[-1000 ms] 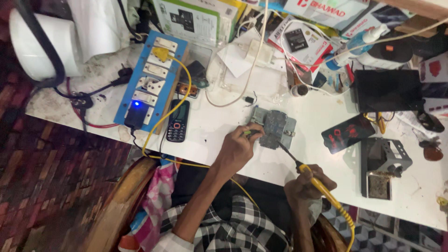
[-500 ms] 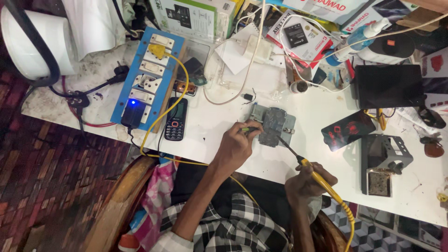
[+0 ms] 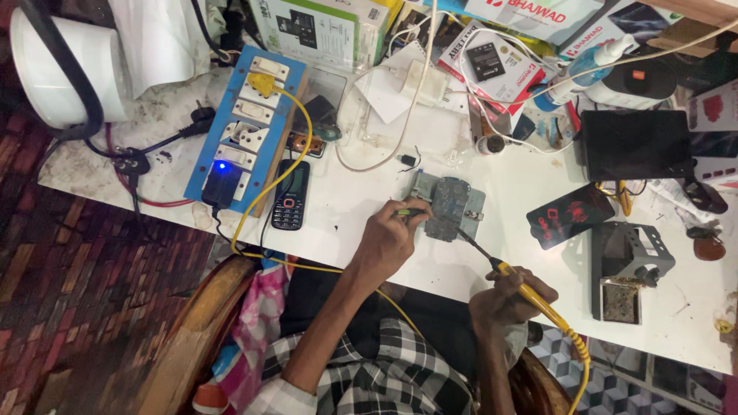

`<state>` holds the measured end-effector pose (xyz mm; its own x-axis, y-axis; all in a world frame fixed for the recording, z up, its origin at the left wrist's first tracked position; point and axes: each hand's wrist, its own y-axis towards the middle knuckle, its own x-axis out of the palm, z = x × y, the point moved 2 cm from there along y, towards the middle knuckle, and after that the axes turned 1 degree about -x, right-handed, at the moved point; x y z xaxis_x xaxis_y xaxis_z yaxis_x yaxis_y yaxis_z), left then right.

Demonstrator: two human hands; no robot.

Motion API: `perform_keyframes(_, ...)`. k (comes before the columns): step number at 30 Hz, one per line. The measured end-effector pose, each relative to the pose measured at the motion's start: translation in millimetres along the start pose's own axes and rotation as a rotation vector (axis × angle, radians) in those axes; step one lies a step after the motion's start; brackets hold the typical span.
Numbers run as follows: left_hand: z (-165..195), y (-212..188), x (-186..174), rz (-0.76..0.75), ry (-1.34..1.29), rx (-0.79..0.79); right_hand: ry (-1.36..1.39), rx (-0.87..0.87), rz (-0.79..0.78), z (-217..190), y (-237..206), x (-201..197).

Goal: The person uses a soldering iron to apply heat to a small electronic component held in the left hand. The person repeatedly touches the soldering iron tip to the component while holding it steady, then briefly sets the iron down and resumes soldering.

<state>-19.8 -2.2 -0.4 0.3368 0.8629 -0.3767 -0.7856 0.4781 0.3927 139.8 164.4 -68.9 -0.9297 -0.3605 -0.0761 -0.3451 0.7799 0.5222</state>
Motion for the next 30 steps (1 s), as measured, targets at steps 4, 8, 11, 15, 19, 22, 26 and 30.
perform_keyframes(4,-0.6,-0.6,0.8,-0.004,-0.041,-0.027,0.006,0.036,-0.01,0.4,0.2,-0.3)
perform_keyframes(8,-2.6,-1.8,1.2,-0.046,-0.051,-0.103,-0.03,0.022,-0.001,4.0,-0.1,-2.2)
perform_keyframes(11,-2.4,-1.1,1.0,-0.023,0.027,0.003,-0.017,-0.003,-0.005,6.1,-1.5,-2.7)
perform_keyframes(15,-2.7,-1.9,1.9,-0.003,0.025,0.018,-0.023,-0.001,-0.024,7.2,-1.8,-3.6)
perform_keyframes(19,-3.5,-2.0,2.3,-0.023,-0.04,-0.043,-0.059,-0.064,-0.062,5.5,-0.3,-2.3)
perform_keyframes(22,-2.1,-1.6,1.9,-0.007,-0.02,0.005,-0.074,-0.095,-0.09,3.4,1.1,-2.0)
perform_keyframes(26,-1.6,-1.3,0.9,-0.002,0.006,0.031,-0.08,-0.1,-0.135,1.3,1.4,-0.8)
perform_keyframes(30,1.8,-1.7,-0.2,-0.016,0.113,0.114,-0.056,-0.1,-0.083,1.4,0.4,0.4)
